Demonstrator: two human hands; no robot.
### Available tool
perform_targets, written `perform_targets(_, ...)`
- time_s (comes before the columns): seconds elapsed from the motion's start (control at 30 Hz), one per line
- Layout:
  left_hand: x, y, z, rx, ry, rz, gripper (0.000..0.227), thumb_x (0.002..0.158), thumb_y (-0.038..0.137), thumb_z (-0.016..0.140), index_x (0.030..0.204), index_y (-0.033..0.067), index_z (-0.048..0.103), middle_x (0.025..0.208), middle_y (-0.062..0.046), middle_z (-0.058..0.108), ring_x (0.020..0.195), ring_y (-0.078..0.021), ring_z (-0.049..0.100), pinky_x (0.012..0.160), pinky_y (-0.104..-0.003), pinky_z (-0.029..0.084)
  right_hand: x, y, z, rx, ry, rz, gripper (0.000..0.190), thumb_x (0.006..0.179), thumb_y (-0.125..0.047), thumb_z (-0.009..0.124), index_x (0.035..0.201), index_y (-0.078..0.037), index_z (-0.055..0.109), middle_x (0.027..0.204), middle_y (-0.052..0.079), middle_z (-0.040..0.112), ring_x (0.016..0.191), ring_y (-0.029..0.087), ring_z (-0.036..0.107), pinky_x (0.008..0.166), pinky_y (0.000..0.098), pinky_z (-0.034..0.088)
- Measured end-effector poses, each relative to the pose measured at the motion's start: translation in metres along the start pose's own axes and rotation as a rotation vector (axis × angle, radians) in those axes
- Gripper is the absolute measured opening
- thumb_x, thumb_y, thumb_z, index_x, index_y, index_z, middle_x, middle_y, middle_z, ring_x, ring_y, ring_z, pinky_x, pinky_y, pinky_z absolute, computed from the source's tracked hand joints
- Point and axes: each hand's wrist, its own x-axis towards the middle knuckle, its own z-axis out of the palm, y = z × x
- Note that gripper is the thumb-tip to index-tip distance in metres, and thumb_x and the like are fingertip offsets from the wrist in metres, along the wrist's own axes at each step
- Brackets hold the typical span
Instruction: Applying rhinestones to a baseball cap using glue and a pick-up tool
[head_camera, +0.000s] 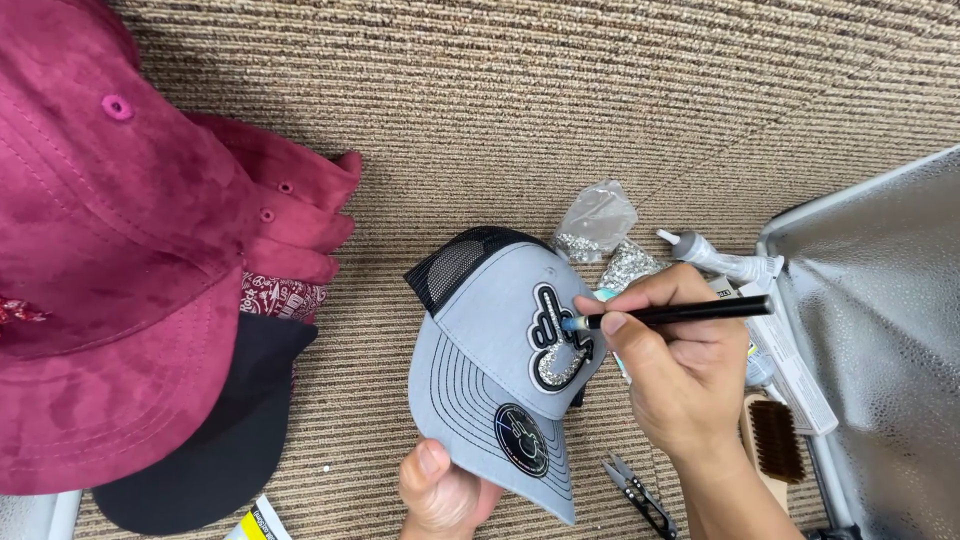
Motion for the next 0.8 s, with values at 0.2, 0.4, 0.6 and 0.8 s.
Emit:
perform_targets(0.2, 0.0005, -0.0001, -0.0017, 0.018, 0.029, -0.009, 0.083, 0.088, 0.034, 0.078, 0.149, -0.0061, 0.038, 0.132, -0.021, 0.061, 0.12, -0.0384, 0.059, 0.106, -0.059, 0.045, 0.0011, 0.0036, -0.0016, 0.132, 0.0, -0.014, 0.006, 0.089, 0.006, 0.059, 0.093, 0.001, 0.059, 0.074, 0.006, 0.06, 0.067, 0.011, 0.06, 0.097, 0.0374, 0.067)
perform_targets(0.4, -0.0002, -0.0009, -0.002, -0.01, 0.024, -0.014, 0.086, 0.088, 0.034, 0.077, 0.153, -0.0045, 0.034, 0.14, -0.023, 0.056, 0.126, -0.0407, 0.055, 0.108, -0.061, 0.042, -0.0003, 0.0005, -0.0003, 0.018, 0.006, 0.008, 0.01, 0.086, 0.009, 0.06, 0.092, 0.002, 0.061, 0.078, 0.01, 0.066, 0.089, 0.023, 0.077, 0.078, 0.0254, 0.057)
perform_targets(0.6, 0.0009, -0.0005, -0.0012, -0.002, 0.031, 0.006, 0.085, 0.089, 0.032, 0.078, 0.152, -0.0063, 0.035, 0.136, -0.022, 0.058, 0.123, -0.0397, 0.058, 0.107, -0.059, 0.044, 0.0001, -0.0006, 0.0031, -0.026, -0.004, 0.005, 0.008, 0.085, 0.008, 0.06, 0.09, 0.003, 0.062, 0.077, 0.01, 0.066, 0.087, 0.022, 0.077, 0.08, 0.0264, 0.058)
perform_targets(0.8, -0.0016, -0.0003, -0.0021, -0.009, 0.045, -0.004, 0.082, 0.088, 0.031, 0.077, 0.15, -0.006, 0.039, 0.134, -0.02, 0.061, 0.122, -0.0373, 0.06, 0.108, -0.057, 0.045, -0.0004, 0.0024, 0.0037, -0.045, 0.005, 0.011, 0.009, 0.085, 0.008, 0.06, 0.091, 0.002, 0.062, 0.08, 0.011, 0.068, 0.086, 0.021, 0.076, 0.079, 0.0251, 0.055)
